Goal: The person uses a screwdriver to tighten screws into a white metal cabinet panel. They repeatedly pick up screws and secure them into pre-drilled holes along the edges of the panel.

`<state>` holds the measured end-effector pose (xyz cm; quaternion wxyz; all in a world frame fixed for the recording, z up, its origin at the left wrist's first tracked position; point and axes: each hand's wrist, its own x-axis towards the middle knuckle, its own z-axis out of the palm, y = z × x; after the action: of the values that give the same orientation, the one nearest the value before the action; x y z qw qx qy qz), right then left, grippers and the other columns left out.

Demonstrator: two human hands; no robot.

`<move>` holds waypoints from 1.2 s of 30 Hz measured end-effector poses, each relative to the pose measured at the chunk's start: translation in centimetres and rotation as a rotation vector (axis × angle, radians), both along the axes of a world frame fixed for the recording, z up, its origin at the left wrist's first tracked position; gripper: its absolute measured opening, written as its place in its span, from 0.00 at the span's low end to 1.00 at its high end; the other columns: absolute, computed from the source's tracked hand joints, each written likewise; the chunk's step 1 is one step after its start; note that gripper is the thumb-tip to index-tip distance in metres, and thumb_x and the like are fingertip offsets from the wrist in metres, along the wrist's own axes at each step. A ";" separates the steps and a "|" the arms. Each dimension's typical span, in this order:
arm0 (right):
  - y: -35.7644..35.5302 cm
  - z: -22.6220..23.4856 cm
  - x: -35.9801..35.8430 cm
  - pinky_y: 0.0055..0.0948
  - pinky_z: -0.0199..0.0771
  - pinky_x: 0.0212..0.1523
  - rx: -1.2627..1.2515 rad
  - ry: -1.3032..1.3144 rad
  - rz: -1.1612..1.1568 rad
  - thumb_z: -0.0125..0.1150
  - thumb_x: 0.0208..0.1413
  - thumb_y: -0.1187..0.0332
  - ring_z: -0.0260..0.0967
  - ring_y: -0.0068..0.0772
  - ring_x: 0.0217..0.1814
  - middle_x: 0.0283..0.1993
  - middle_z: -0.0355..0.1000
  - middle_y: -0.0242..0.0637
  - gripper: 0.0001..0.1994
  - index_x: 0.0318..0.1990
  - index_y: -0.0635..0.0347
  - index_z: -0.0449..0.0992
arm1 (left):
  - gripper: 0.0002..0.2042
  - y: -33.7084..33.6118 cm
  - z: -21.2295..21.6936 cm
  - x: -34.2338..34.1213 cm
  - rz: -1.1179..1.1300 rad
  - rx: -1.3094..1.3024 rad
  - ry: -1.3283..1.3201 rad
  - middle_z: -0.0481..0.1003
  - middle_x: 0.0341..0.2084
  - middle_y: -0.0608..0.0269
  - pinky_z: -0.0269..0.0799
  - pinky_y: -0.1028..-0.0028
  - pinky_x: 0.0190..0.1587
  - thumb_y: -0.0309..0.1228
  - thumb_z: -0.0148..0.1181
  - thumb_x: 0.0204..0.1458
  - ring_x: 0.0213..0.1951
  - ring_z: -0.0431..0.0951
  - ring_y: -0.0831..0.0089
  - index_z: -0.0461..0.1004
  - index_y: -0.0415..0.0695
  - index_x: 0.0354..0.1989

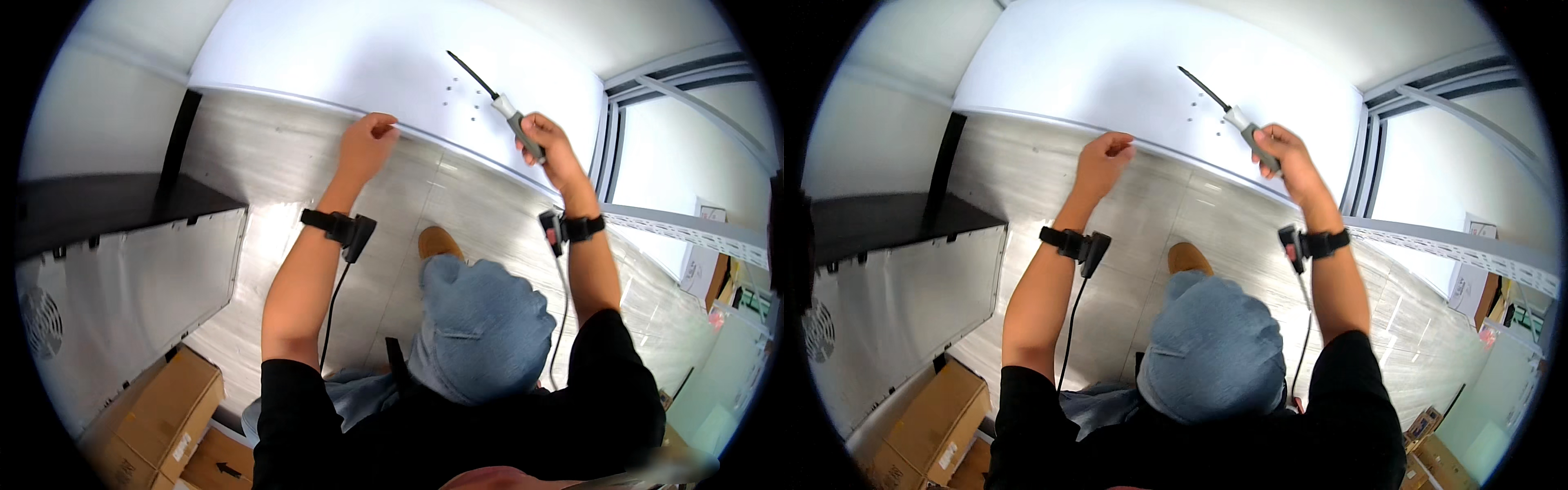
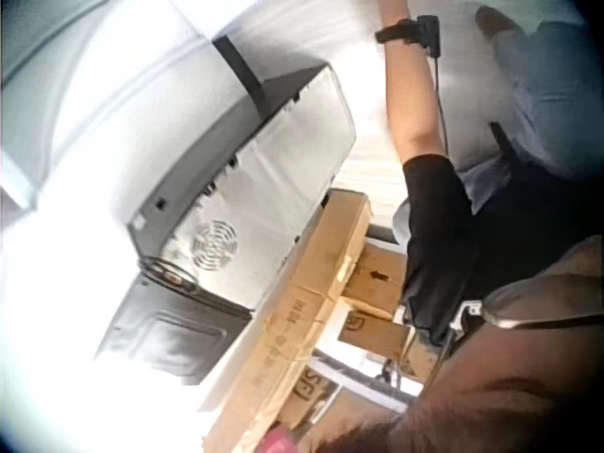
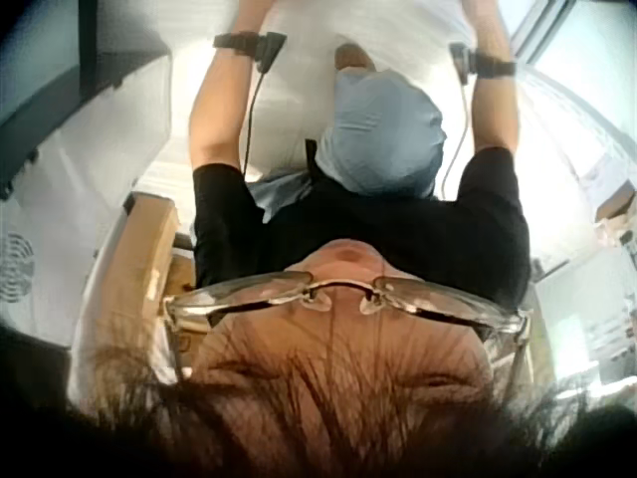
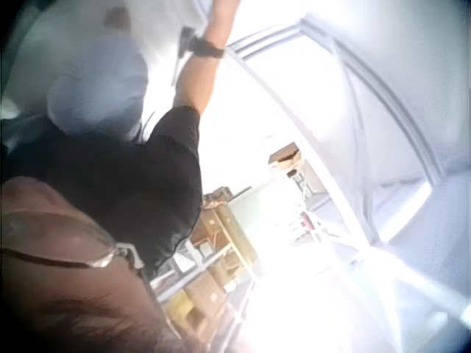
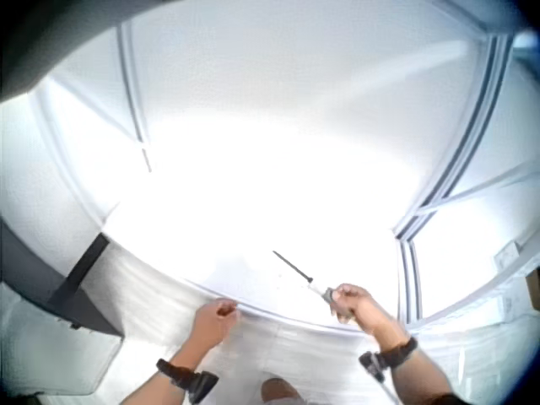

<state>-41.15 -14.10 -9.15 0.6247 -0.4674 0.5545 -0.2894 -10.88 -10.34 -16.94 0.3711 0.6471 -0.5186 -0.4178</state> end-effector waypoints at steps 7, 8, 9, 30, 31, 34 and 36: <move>1.7 -7.6 -4.9 0.19 0.57 0.22 0.134 -0.091 -0.222 0.55 0.57 0.58 0.58 0.18 0.19 0.22 0.67 0.30 0.12 0.30 0.56 0.69 | 0.08 -8.0 -3.0 -10.2 -0.085 -0.321 -0.525 0.72 0.37 0.65 0.65 0.65 0.45 0.29 0.65 0.43 0.44 0.68 0.63 0.78 0.47 0.34; 1.6 -8.2 -5.6 0.19 0.57 0.22 0.144 -0.105 -0.239 0.55 0.57 0.58 0.58 0.18 0.19 0.22 0.67 0.30 0.12 0.30 0.56 0.69 | 0.08 -9.0 -3.1 -11.5 -0.093 -0.319 -0.578 0.72 0.37 0.66 0.64 0.65 0.45 0.30 0.65 0.43 0.44 0.68 0.64 0.78 0.48 0.33; 1.5 -8.8 -5.7 0.19 0.57 0.22 0.154 -0.116 -0.257 0.55 0.57 0.58 0.58 0.19 0.19 0.22 0.67 0.30 0.12 0.30 0.56 0.69 | 0.08 -9.7 -3.5 -12.1 -0.101 -0.317 -0.628 0.71 0.37 0.67 0.63 0.65 0.45 0.30 0.65 0.42 0.44 0.68 0.65 0.78 0.48 0.33; -1.5 -8.8 -3.6 0.18 0.58 0.22 0.139 -0.069 -0.028 0.58 0.55 0.63 0.58 0.17 0.20 0.25 0.69 0.31 0.09 0.34 0.60 0.71 | 0.05 -10.1 -5.1 -9.4 0.263 -0.176 0.175 0.75 0.32 0.67 0.68 0.72 0.36 0.32 0.58 0.54 0.33 0.73 0.74 0.76 0.44 0.32; -1.9 -8.7 -2.6 0.17 0.58 0.22 0.126 -0.065 0.028 0.58 0.55 0.64 0.58 0.16 0.20 0.26 0.69 0.31 0.09 0.35 0.61 0.72 | 0.06 -9.2 -4.1 -7.8 0.336 -0.031 0.424 0.76 0.33 0.66 0.70 0.74 0.35 0.32 0.56 0.55 0.33 0.74 0.74 0.75 0.43 0.33; -2.6 -7.2 2.4 0.18 0.60 0.22 0.108 -0.019 0.172 0.60 0.53 0.66 0.58 0.16 0.21 0.27 0.70 0.30 0.10 0.39 0.62 0.73 | 0.06 -5.2 -1.7 -2.2 0.530 0.245 0.950 0.76 0.33 0.63 0.73 0.77 0.37 0.31 0.51 0.59 0.34 0.76 0.73 0.70 0.44 0.40; -2.8 -7.4 6.0 0.18 0.60 0.22 0.073 -0.015 0.287 0.60 0.52 0.66 0.59 0.16 0.22 0.27 0.70 0.29 0.11 0.40 0.61 0.73 | 0.06 -2.3 -1.2 1.0 0.614 0.228 1.007 0.76 0.33 0.63 0.74 0.77 0.36 0.31 0.50 0.59 0.34 0.76 0.73 0.70 0.43 0.40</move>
<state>-35.18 -16.88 -16.58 0.6805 -0.5166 0.4875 -0.1802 -9.85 -12.63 -18.15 0.6032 0.5255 -0.0205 -0.5997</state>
